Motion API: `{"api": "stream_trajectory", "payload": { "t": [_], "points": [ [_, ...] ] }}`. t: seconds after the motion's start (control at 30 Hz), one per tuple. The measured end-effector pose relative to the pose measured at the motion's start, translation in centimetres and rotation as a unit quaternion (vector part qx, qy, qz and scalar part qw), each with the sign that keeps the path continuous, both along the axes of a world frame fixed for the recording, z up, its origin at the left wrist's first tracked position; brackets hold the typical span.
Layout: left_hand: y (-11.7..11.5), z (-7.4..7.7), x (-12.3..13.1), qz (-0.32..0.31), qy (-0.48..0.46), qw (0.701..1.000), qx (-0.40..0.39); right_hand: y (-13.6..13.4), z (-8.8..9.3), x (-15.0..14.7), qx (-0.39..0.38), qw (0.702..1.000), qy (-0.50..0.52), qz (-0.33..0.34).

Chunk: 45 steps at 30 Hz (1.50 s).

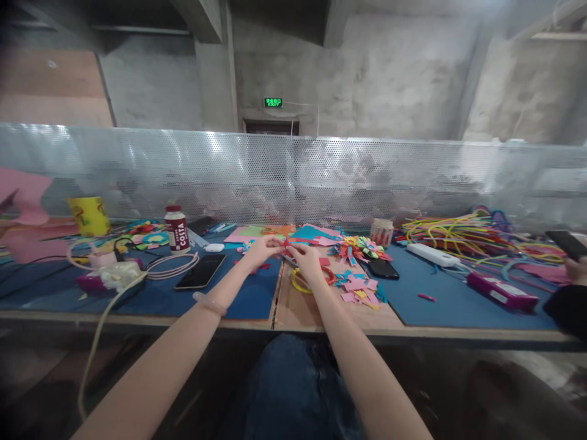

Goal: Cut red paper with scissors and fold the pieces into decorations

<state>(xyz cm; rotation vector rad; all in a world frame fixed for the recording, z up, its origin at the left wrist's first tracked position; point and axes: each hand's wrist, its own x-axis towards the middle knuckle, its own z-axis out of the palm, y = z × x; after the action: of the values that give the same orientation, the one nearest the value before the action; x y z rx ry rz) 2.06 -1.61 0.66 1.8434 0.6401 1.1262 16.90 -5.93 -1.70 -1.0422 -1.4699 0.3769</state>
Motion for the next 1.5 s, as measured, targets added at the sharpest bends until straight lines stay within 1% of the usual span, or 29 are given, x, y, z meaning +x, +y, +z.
{"api": "stream_trajectory", "payload": {
  "t": [0.1,0.2,0.37,0.5,0.6,0.7,0.77,0.87,0.97,1.03,1.13,1.33,1.5],
  "points": [
    [0.1,0.0,0.0,0.004,0.026,0.999,0.029,0.2,-0.2,0.0,0.010,1.000,-0.010,-0.007],
    [0.4,-0.2,0.2,0.012,0.037,0.997,0.059,0.3,-0.4,-0.1,0.024,0.999,-0.033,-0.033],
    [0.4,-0.1,0.4,0.010,0.014,0.999,0.044,0.3,-0.5,-0.4,0.058,0.990,-0.083,-0.093],
    [0.0,0.1,0.5,0.007,0.010,0.998,0.059,0.6,-0.8,-0.4,0.068,0.982,-0.096,-0.147],
    [0.0,0.1,0.6,-0.006,0.005,0.998,0.062,0.6,-1.0,-0.5,0.082,0.977,-0.105,-0.164],
    [0.1,0.1,0.4,-0.006,-0.006,0.998,0.062,0.3,-1.0,-0.6,0.112,0.973,-0.120,-0.161],
    [0.0,0.2,0.3,-0.001,-0.009,0.998,0.058,0.1,-0.9,-0.7,0.118,0.975,-0.116,-0.149],
    [-0.3,0.4,0.2,-0.002,-0.016,0.999,0.040,-0.1,-0.6,-0.5,0.097,0.984,-0.087,-0.118],
    [-0.4,0.4,0.2,-0.022,-0.015,0.999,0.022,0.0,-0.5,-0.2,0.076,0.992,-0.054,-0.090],
    [-0.4,0.4,0.2,-0.032,-0.011,0.999,0.022,0.1,-0.5,-0.1,0.063,0.995,-0.039,-0.072],
    [-0.3,0.3,0.1,-0.031,-0.002,0.999,0.026,0.4,-0.6,0.1,0.043,0.997,-0.029,-0.053],
    [-0.3,0.3,0.1,-0.022,0.008,0.999,0.027,0.5,-0.7,0.3,0.030,0.998,-0.020,-0.053],
    [-0.6,0.5,0.1,-0.035,0.000,0.999,0.022,0.5,-0.8,0.4,0.023,0.998,-0.015,-0.064]
  ]
}}
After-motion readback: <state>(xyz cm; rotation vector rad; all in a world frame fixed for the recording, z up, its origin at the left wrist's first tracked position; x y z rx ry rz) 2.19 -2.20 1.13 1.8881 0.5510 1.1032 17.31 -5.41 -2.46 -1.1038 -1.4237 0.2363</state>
